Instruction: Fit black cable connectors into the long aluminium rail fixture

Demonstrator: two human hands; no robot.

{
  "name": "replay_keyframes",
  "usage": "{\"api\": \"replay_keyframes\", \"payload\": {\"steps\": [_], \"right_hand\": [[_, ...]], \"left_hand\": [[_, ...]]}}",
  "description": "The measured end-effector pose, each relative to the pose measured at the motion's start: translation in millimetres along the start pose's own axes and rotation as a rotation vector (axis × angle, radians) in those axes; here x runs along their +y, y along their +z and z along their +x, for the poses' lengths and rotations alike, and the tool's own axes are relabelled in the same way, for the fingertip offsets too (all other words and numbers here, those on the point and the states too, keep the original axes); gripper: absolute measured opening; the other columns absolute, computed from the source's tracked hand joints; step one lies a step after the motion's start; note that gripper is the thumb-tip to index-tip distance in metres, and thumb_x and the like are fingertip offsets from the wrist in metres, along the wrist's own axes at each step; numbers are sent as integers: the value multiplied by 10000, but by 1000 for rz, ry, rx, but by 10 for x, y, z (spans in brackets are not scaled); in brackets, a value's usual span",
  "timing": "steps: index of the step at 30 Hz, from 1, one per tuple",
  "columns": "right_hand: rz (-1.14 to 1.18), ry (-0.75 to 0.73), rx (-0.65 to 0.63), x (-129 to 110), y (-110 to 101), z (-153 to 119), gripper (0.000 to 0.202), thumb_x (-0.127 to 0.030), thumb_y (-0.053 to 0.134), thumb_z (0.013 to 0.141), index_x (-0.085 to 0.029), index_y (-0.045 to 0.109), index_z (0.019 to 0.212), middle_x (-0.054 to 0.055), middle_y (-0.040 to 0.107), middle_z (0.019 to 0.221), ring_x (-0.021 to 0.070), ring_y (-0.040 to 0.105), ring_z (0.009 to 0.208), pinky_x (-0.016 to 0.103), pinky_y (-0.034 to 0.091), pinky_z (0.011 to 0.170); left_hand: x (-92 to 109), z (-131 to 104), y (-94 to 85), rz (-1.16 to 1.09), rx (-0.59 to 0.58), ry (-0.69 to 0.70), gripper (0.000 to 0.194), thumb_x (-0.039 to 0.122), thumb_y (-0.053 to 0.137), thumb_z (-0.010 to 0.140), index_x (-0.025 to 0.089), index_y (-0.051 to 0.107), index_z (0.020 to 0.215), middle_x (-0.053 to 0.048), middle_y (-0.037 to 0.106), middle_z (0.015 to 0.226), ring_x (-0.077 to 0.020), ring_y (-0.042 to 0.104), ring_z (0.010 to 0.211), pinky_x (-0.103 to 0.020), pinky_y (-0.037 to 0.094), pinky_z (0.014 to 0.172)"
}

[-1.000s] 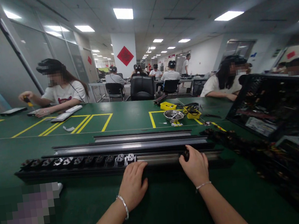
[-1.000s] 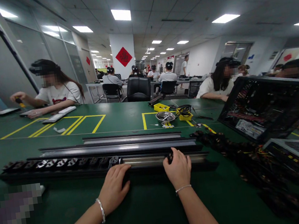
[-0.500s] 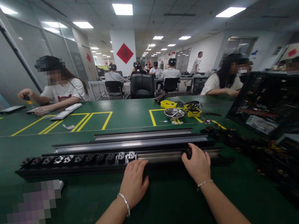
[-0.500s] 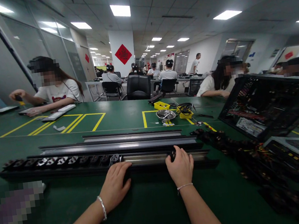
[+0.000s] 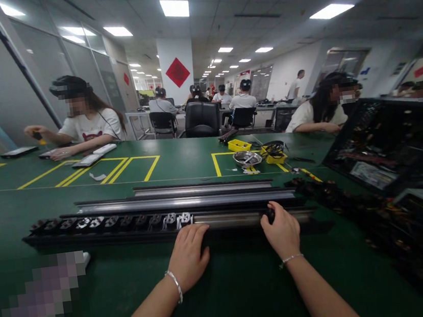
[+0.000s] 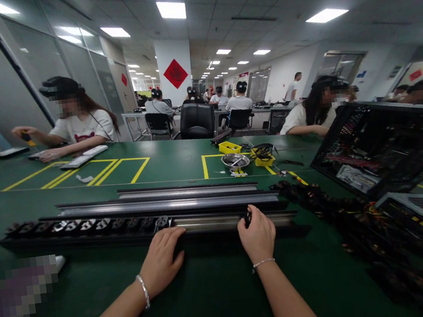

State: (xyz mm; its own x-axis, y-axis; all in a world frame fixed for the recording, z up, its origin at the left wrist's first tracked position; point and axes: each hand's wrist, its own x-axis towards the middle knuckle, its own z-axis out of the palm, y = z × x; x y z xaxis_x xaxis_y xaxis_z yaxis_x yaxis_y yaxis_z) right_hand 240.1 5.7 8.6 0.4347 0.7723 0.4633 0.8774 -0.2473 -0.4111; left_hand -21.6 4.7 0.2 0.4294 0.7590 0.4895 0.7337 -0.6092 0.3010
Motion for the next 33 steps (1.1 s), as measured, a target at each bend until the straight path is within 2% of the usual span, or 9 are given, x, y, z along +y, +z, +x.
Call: {"api": "replay_keyframes", "payload": {"steps": [18,29,33], "right_hand": [[-57,-21,14,55,-3,11,492,-313,432,761,-147,472,1223,110,597,1169,233,466,1160,415,215,1035],[-16,0,20,93,-6,20,475,-290,425,756,-172,465,1215,90,603,1173,226,488,1138,432,185,1049],[-8,1,9,102,-25,36,449,-273,415,756,-176,480,1190,83,618,1142,226,511,1098,420,209,1033]], "left_hand": [[-22,-8,-3,35,-26,10,455,165,497,774,211,440,1224,-72,559,1178,-240,483,1119,-451,374,993],[-29,-6,12,48,-16,14,449,172,507,774,201,448,1219,-76,567,1166,-241,488,1112,-446,380,988],[-31,-7,9,49,-14,18,450,174,504,774,208,447,1219,-74,568,1165,-242,493,1109,-448,382,985]]}}
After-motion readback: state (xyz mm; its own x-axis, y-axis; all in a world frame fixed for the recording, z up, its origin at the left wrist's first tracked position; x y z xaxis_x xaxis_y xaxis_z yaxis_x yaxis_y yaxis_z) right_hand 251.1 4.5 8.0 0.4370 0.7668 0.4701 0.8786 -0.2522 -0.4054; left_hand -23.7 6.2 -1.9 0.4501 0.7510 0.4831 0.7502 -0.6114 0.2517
